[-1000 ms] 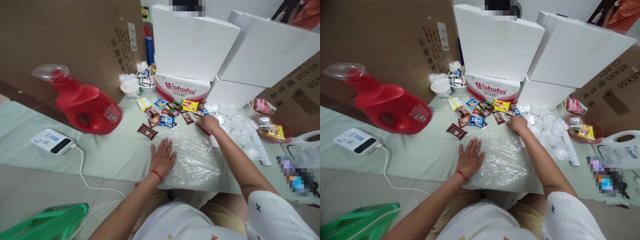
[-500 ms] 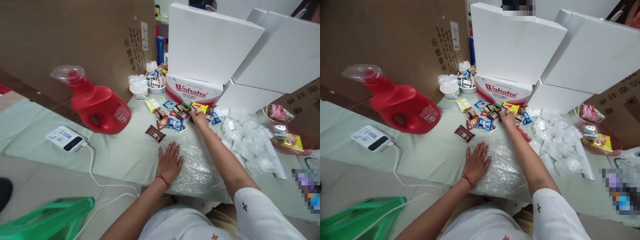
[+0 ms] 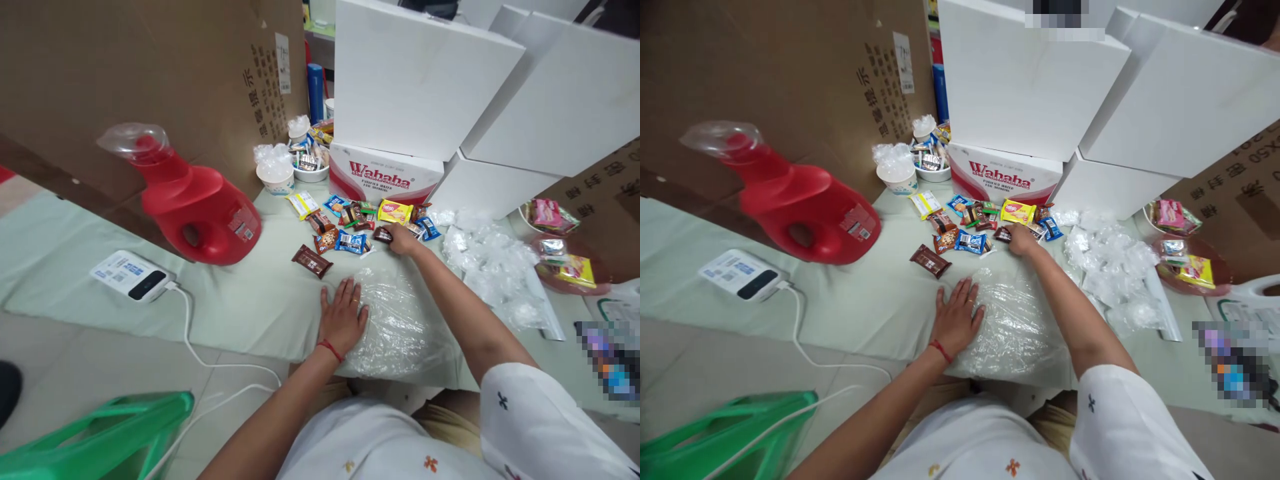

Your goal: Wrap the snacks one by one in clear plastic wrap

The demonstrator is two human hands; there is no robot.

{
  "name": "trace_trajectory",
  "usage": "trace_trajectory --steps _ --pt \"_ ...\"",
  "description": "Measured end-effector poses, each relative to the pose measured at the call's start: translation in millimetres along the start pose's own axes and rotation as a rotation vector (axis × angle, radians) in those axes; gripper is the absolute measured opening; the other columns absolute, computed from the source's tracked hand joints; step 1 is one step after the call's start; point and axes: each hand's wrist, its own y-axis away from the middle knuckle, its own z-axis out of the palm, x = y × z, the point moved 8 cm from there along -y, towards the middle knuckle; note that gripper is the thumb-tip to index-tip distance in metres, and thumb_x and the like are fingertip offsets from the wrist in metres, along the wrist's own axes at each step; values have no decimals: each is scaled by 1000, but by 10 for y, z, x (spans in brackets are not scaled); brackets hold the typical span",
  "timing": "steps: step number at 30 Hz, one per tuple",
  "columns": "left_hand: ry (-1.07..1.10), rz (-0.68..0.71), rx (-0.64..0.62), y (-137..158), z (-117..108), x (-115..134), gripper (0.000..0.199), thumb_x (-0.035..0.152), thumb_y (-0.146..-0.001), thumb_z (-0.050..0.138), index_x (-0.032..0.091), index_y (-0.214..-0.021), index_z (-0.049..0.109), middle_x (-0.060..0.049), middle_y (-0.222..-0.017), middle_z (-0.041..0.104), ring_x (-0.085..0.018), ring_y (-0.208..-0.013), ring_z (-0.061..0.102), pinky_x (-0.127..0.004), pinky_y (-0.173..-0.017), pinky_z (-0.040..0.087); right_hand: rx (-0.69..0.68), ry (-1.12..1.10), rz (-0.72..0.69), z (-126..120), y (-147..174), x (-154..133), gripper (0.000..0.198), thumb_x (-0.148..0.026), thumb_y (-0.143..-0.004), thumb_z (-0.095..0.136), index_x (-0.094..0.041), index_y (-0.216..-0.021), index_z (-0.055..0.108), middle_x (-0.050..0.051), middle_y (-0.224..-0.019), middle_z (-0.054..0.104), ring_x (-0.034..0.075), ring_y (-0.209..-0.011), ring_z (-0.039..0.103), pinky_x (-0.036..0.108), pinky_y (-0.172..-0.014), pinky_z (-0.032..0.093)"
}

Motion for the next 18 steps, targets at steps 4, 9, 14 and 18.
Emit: trace_trajectory --steps 4,9,14,18 --pt "25 5 10 0 -5 1 59 47 -106 31 22 -157 46 -11 -168 36 -29 -157 32 -65 -129 10 -58 18 -33 -68 232 255 60 -5 -64 67 -13 -124 71 14 -123 70 29 -115 62 31 -100 45" --pt "15 6 12 1 0 -2 59 48 -106 28 23 -157 45 -9 -169 35 -28 -157 31 -65 -129 13 24 -114 -51 -261 412 186 66 -14 -73 66 -12 -138 62 13 -130 68 29 -118 62 35 -103 46" --pt "23 -7 8 -2 4 -13 59 48 -106 31 23 -158 44 -9 -169 35 -28 -157 31 -65 -129 12 35 -330 -323 -363 1165 -259 69 -23 -82 67 -22 -149 54 10 -142 62 31 -129 58 46 -115 42" --pt "43 -21 -13 -13 7 -30 56 41 -107 27 25 -158 44 -7 -169 35 -25 -157 31 -63 -130 10 -74 -316 -503 -153 1869 -427 76 -9 -80 60 -28 -153 50 10 -144 59 29 -133 55 45 -115 44"
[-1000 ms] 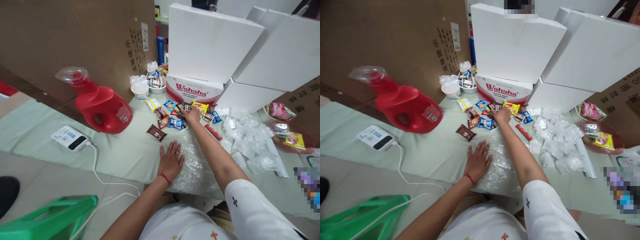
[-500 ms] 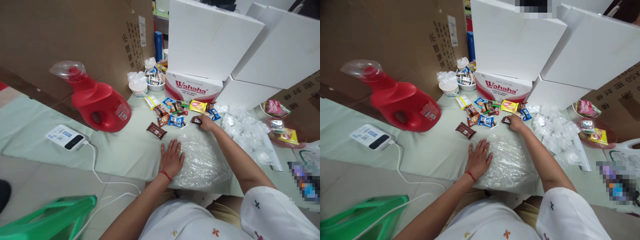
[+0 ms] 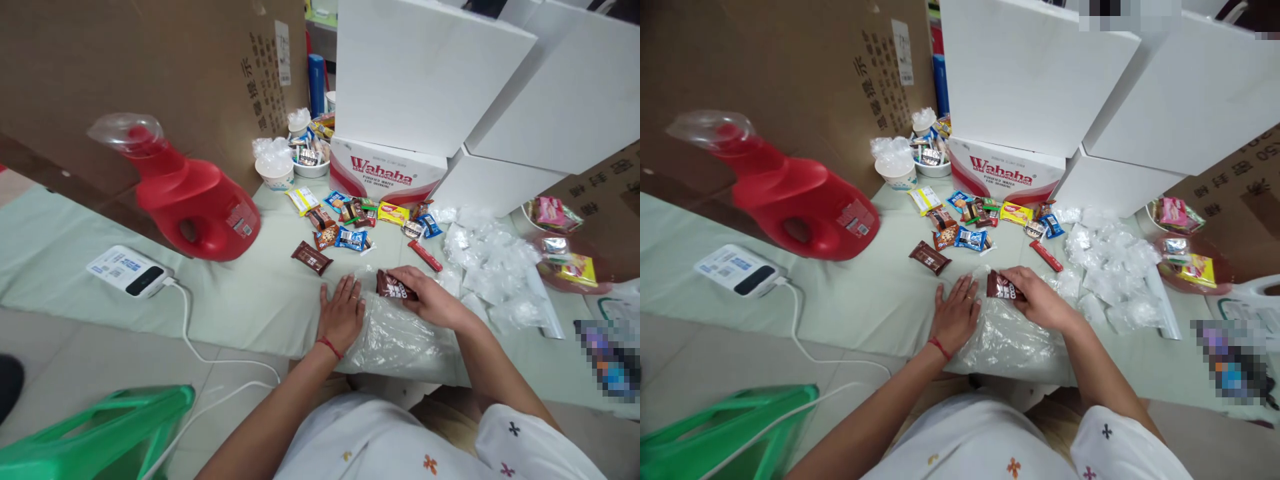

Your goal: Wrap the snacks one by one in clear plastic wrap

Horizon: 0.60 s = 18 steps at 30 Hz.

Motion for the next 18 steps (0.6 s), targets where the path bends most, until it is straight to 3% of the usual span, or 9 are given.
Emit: trace_trajectory --steps 4,7,11,15,18 --pt "1 6 -11 -14 1 7 56 35 -107 23 24 -159 43 -7 -169 34 -24 -157 31 -64 -129 8 -64 71 52 389 253 107 78 -2 -77 61 -25 -151 52 11 -143 59 30 -129 55 47 -113 45" --pt "0 14 -9 -15 1 24 57 35 -107 25 22 -159 43 -8 -169 33 -25 -158 30 -65 -129 8 -29 132 118 566 286 270 75 -11 -78 72 -23 -150 53 14 -142 58 33 -127 53 51 -111 45" --pt "-5 6 6 -15 2 20 57 37 -107 25 23 -159 43 -7 -170 33 -26 -159 28 -65 -129 9 61 153 161 564 366 362 73 -25 -80 80 -24 -148 54 14 -137 59 34 -124 51 52 -108 45" --pt "-24 -42 16 -20 23 -22 57 35 -107 24 23 -160 41 -6 -171 29 -26 -161 21 -67 -128 8 40 186 171 534 452 372 56 -16 -83 70 -22 -138 61 12 -129 63 31 -116 53 46 -104 45" --pt "-32 -48 7 -28 50 -16 58 36 -107 21 23 -161 39 -6 -172 27 -25 -161 20 -69 -128 6 4 242 194 535 411 360 57 -14 -82 67 -19 -139 60 13 -130 63 31 -118 51 44 -104 43"
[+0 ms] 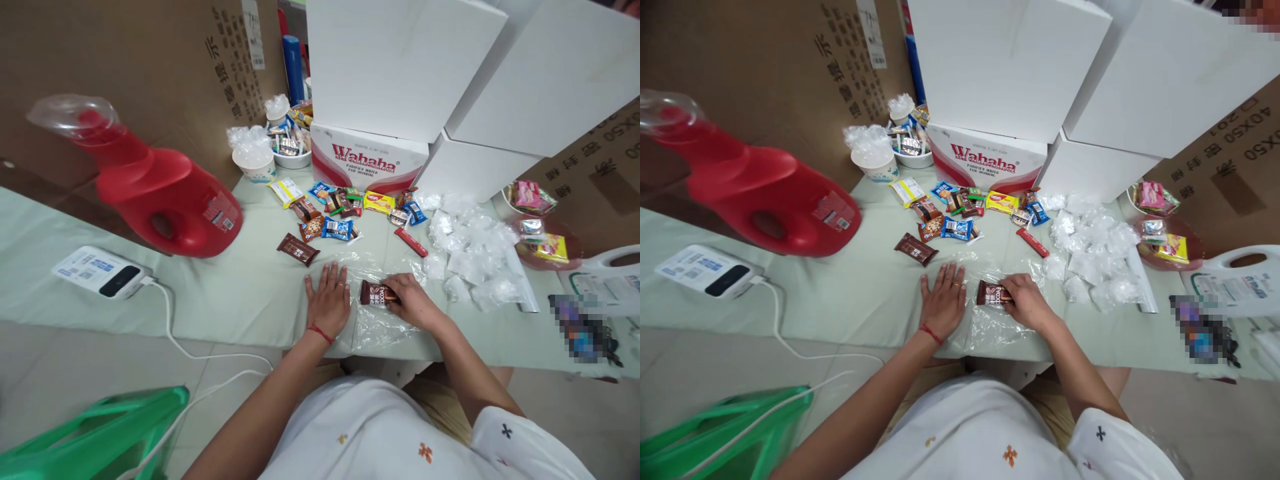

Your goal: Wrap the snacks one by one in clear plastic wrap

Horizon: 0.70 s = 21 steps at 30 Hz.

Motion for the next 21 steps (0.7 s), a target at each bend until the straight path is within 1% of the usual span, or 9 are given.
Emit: trace_trajectory --steps 4,6,8,10,12,15,17,19,21 --pt "-5 17 -22 -40 2 -18 61 45 -107 22 24 -163 35 -7 -172 25 -28 -161 20 -73 -126 5 -69 107 29 -3 -112 -42 55 -22 -82 71 -18 -136 62 14 -127 63 32 -117 48 43 -100 42" --pt "-11 41 -58 -69 -4 -66 60 45 -107 23 27 -163 34 -5 -172 26 -28 -161 22 -75 -124 5 -89 136 36 -21 -108 -14 50 -22 -82 70 -18 -132 64 13 -121 64 32 -114 48 43 -97 41" --pt "-20 89 -94 -85 -18 -118 57 44 -107 25 33 -162 34 -3 -172 27 -29 -160 25 -77 -123 3 -83 132 46 -44 -32 70 51 -21 -82 68 -16 -132 64 13 -119 64 32 -112 48 42 -97 41" --pt "-38 139 -101 -83 -47 -161 57 44 -106 27 36 -162 34 -2 -172 27 -30 -159 26 -78 -122 0 -65 101 48 -56 107 186 51 -19 -82 67 -16 -133 63 13 -119 63 30 -110 49 41 -97 41" --pt "-58 175 -102 -65 -70 -187 59 50 -105 31 37 -163 32 -2 -172 25 -31 -159 24 -78 -121 -2 -51 76 46 -63 273 306 51 -17 -82 66 -16 -133 62 13 -121 62 29 -108 50 40 -97 41" --pt "-79 194 -152 -43 -50 -207 74 68 -98 40 36 -163 32 -4 -174 18 -35 -161 19 -80 -119 -5 -34 102 78 -143 468 460 51 -15 -78 67 -16 -129 64 14 -119 62 30 -108 50 41 -96 41" --pt "-89 205 -212 -44 -22 -210 88 80 -89 46 36 -164 30 -5 -175 11 -38 -161 13 -81 -117 -7 8 120 104 -284 505 491 48 -15 -77 67 -16 -125 66 13 -115 63 31 -106 51 41 -95 42" --pt "-100 218 -276 -55 2 -210 103 87 -80 51 35 -165 25 -6 -176 4 -40 -162 7 -82 -116 -8 71 96 85 -451 449 412 46 -15 -78 66 -17 -123 66 13 -112 63 30 -104 52 41 -95 42" --pt "-110 223 -333 -67 16 -211 114 90 -74 55 34 -167 19 -7 -176 0 -42 -162 2 -83 -115 -7 110 55 5 -549 316 225 46 -16 -78 66 -17 -125 65 12 -114 63 29 -105 52 40 -97 41"
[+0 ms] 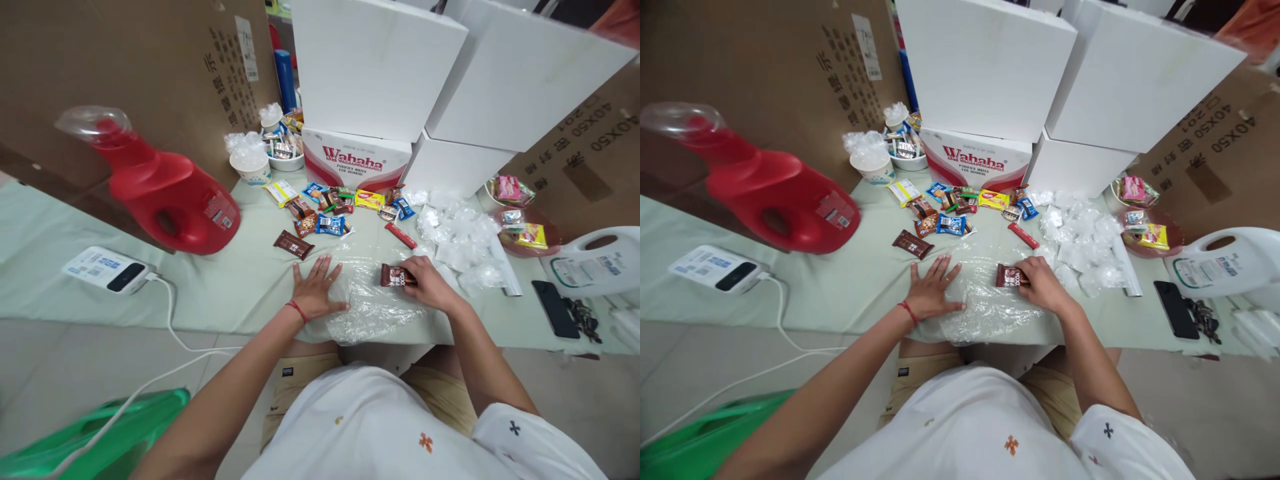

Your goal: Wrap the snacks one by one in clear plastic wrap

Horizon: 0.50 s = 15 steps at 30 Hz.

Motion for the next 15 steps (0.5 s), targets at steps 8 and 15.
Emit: trace_trajectory --steps 8,15 --pt "22 -11 -60 1 -32 -42 126 87 -72 59 24 -168 7 -13 -175 -1 -40 -162 0 -80 -116 -12 -165 -3 -141 599 -397 -365 52 -17 -77 69 -17 -129 65 14 -122 63 31 -113 51 42 -100 39" --pt "61 17 -103 -1 -31 -102 139 84 -63 69 19 -168 6 -15 -175 0 -41 -162 1 -77 -118 -13 -227 -21 -144 578 -433 -196 73 -37 -78 84 -18 -144 58 16 -132 62 34 -123 51 45 -105 41"
